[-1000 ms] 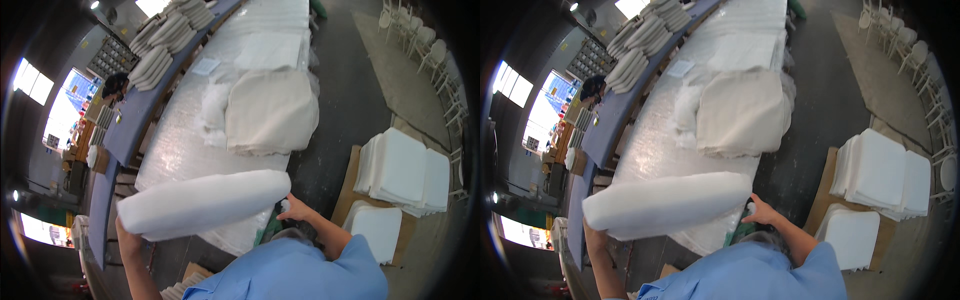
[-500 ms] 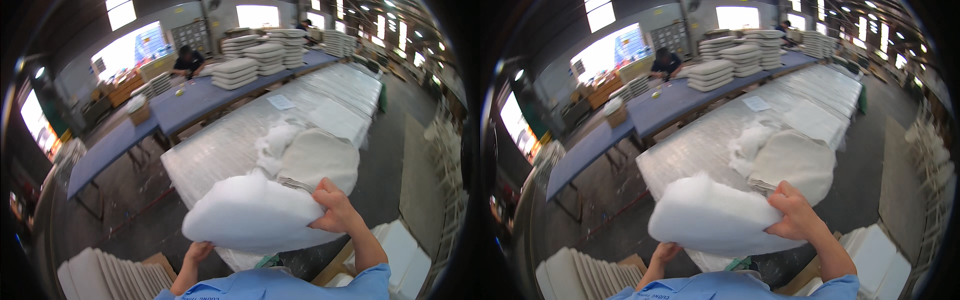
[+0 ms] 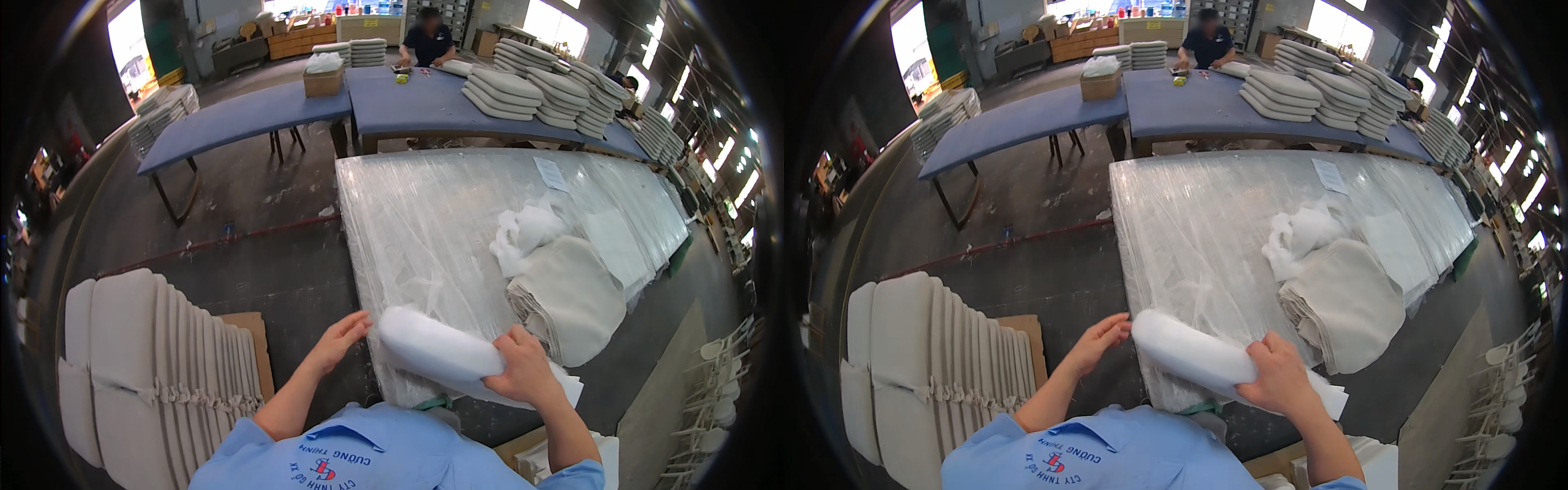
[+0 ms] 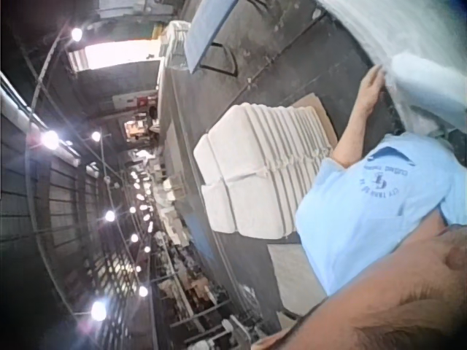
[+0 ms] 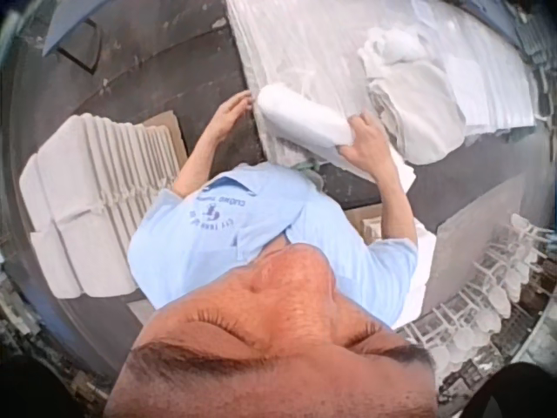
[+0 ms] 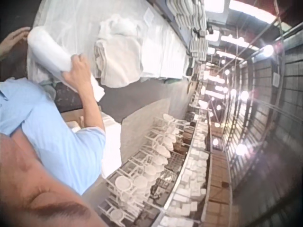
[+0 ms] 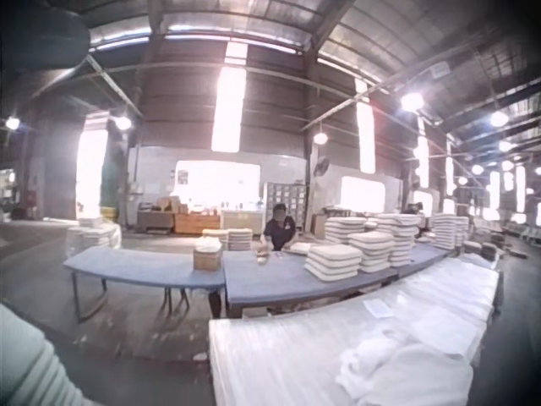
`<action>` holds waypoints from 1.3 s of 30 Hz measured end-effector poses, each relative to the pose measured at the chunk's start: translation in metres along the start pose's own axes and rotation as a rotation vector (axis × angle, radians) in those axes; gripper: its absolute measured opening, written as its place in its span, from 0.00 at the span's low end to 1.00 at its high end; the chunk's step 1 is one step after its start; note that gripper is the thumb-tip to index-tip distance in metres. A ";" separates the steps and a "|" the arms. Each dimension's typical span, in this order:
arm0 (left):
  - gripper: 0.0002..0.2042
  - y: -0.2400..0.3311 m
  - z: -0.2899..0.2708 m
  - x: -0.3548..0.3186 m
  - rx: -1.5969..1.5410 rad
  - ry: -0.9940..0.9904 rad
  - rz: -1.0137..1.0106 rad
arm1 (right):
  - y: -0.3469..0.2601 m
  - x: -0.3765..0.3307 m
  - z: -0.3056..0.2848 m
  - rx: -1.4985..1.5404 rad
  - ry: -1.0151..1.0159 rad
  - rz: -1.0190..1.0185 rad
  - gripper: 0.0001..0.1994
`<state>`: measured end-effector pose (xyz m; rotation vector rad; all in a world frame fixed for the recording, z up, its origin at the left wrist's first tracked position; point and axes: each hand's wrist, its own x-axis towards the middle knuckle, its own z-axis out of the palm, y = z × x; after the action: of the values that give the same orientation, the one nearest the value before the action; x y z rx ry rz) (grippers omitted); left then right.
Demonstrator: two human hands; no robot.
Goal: The person folds a white fabric sheet on a table, then wraps it around a white foam pad and rolls the assembly into a compact bundle. The person handles the fabric and foam by hand without tools.
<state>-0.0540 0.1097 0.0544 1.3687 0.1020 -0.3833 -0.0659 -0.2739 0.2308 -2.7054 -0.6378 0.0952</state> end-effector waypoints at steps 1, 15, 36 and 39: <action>0.27 0.017 0.005 -0.002 -0.027 -0.055 0.092 | 0.000 -0.001 -0.002 0.002 -0.015 0.021 0.24; 0.28 0.062 0.038 0.011 0.107 -0.396 0.342 | -0.048 0.081 -0.024 0.226 -0.161 -0.163 0.32; 0.05 0.045 0.086 -0.008 0.014 0.163 0.420 | -0.064 0.099 0.052 0.718 -0.278 0.021 0.11; 0.06 0.047 0.090 -0.009 -0.035 0.165 0.385 | -0.064 0.102 0.051 0.707 -0.355 0.098 0.15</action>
<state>-0.0605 0.0317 0.1199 1.3487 -0.0202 0.0541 -0.0085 -0.1588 0.2080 -2.0370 -0.4485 0.6970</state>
